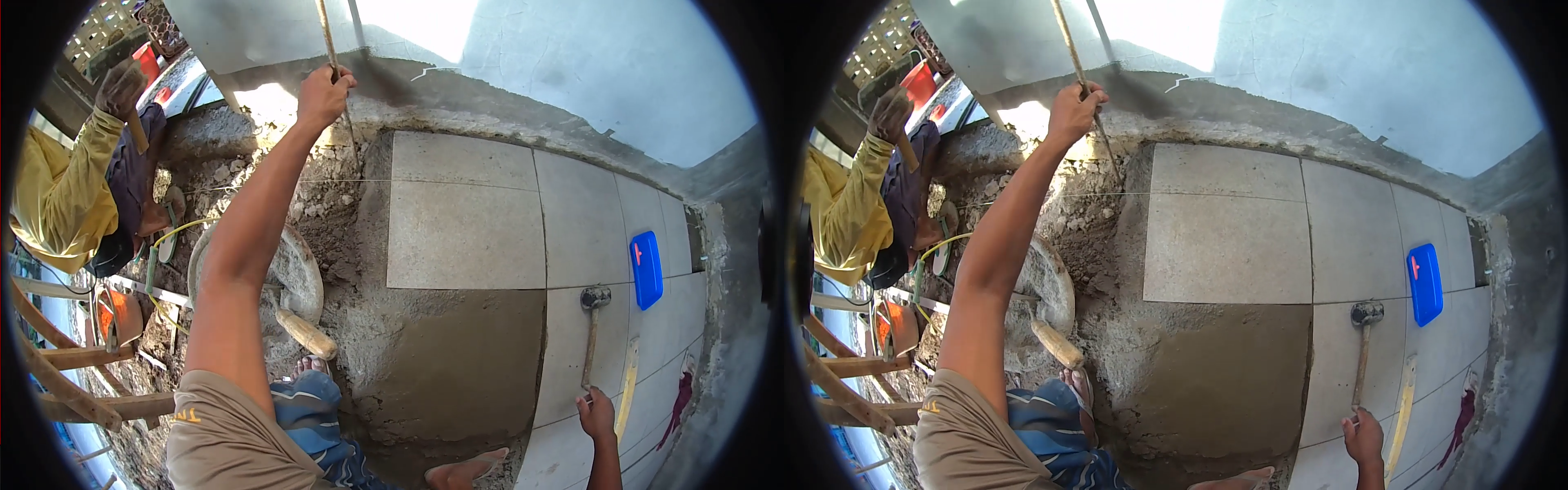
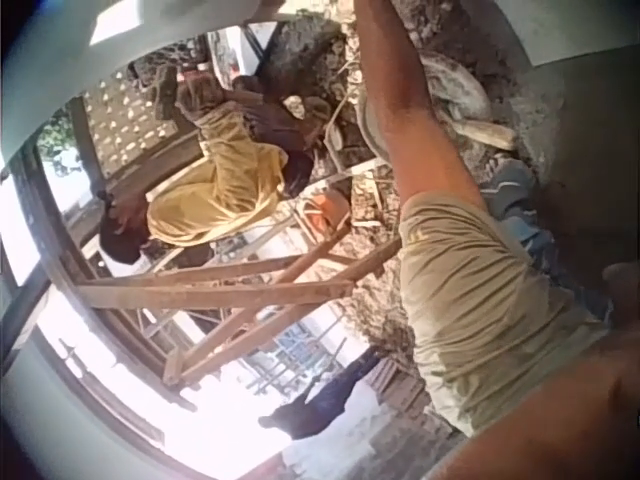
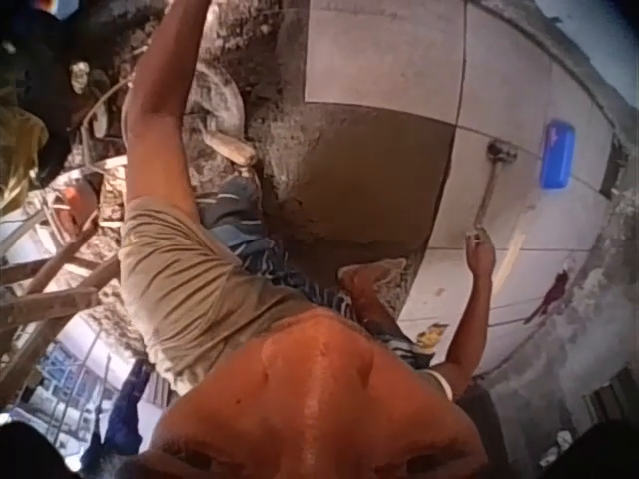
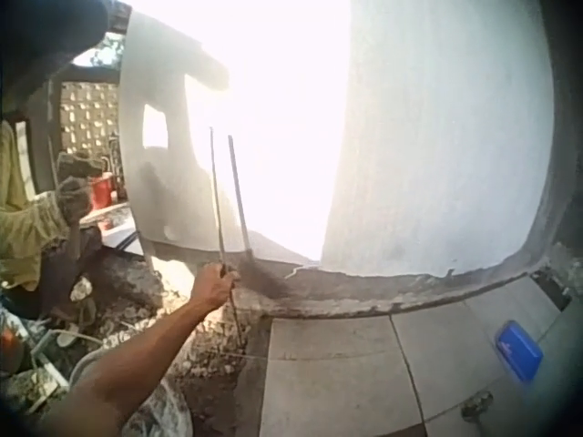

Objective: Laying ceramic tiles on a floor surface using cement and a rubber mallet.

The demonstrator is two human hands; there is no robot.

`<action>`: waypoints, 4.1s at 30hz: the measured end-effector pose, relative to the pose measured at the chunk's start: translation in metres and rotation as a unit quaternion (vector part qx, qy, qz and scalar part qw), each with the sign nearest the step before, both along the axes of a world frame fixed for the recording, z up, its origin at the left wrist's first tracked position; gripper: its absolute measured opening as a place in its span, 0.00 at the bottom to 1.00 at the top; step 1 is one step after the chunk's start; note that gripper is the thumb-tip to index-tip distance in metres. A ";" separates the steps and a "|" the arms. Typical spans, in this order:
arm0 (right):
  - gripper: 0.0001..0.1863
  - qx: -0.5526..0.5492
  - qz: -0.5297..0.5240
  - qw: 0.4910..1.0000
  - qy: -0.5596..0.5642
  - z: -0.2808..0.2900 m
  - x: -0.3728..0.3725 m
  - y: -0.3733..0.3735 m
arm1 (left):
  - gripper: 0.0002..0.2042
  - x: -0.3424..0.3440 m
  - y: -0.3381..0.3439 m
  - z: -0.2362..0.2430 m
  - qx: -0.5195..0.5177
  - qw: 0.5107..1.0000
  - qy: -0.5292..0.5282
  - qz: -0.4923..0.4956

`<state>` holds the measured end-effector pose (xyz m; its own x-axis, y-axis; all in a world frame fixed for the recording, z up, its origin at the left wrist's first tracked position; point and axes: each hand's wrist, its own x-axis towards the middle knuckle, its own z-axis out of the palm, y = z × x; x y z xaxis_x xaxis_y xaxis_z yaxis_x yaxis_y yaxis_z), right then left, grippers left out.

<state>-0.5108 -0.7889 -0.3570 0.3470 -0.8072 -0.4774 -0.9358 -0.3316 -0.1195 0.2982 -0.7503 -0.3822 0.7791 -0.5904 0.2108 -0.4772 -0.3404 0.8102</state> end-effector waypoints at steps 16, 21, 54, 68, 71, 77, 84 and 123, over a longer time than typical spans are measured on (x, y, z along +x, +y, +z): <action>0.20 -0.030 -0.025 0.993 -0.115 -0.040 0.008 0.055 | 0.13 -0.037 -0.033 0.068 -0.144 0.982 -0.119 -0.019; 0.20 -0.019 -0.025 0.993 -0.112 -0.051 0.001 0.062 | 0.14 -0.048 -0.044 0.064 -0.098 0.989 -0.106 0.007; 0.32 -0.241 -0.104 0.965 -0.006 -0.119 -0.028 -0.027 | 0.21 -0.045 -0.063 0.030 -0.019 0.997 -0.072 -0.013; 0.24 -0.247 -0.191 0.950 0.009 -0.158 -0.032 -0.040 | 0.19 -0.038 -0.039 0.055 -0.039 0.988 -0.111 -0.102; 0.24 -0.198 -0.216 0.949 -0.113 -0.161 -0.022 -0.048 | 0.18 -0.038 -0.042 0.055 -0.030 0.988 -0.119 -0.089; 0.14 -0.015 -0.336 0.918 -0.210 -0.145 0.050 -0.064 | 0.18 -0.042 -0.033 0.059 -0.010 0.986 -0.139 -0.091; 0.15 0.014 -0.403 0.819 -0.408 -0.086 0.109 -0.029 | 0.14 -0.036 -0.038 0.051 -0.060 0.975 -0.158 -0.148; 0.11 0.168 -0.186 0.811 -0.529 -0.013 0.298 0.075 | 0.31 -0.029 -0.037 0.071 0.013 0.993 -0.092 -0.078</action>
<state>-0.2132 -0.7134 -0.3697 0.4675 -0.8367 -0.2853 -0.2778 0.1674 -0.9460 0.2688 -0.7874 -0.3115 0.6270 -0.7088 0.3233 -0.6646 -0.2703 0.6966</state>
